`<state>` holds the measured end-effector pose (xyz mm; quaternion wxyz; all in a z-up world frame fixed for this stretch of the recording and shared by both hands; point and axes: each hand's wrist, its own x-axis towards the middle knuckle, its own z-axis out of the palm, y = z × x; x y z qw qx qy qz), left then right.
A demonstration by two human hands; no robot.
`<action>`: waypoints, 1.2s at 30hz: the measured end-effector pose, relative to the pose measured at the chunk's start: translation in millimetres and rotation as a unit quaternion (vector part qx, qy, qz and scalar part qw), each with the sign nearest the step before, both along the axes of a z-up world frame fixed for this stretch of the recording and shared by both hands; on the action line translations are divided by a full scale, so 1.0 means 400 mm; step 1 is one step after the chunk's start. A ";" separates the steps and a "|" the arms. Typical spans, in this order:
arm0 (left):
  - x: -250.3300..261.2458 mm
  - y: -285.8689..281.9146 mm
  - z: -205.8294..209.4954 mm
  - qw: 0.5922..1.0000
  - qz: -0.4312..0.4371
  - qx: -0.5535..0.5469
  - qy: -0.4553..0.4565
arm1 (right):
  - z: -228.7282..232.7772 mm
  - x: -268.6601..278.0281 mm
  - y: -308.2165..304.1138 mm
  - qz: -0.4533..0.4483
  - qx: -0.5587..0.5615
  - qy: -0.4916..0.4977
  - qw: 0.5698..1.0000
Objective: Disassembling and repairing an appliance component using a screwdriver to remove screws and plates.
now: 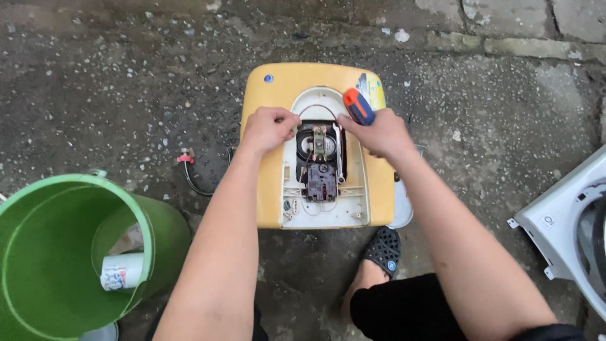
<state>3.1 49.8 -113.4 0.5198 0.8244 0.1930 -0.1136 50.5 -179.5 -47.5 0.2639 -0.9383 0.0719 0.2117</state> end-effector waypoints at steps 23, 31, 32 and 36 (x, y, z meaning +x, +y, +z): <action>-0.221 -0.110 0.177 0.936 -0.294 0.194 -0.004 | 0.335 -0.325 -0.103 0.099 -0.182 0.000 0.978; -0.198 -0.180 0.078 0.856 -0.385 0.344 0.002 | 0.365 -0.288 -0.106 0.099 -0.178 -0.031 0.979; -0.188 -0.179 0.074 0.849 -0.396 0.349 0.008 | 0.362 -0.288 -0.102 0.108 -0.179 -0.026 0.978; -0.170 -0.172 0.089 0.846 -0.405 0.348 -0.004 | 0.359 -0.283 -0.101 0.116 -0.172 -0.008 0.978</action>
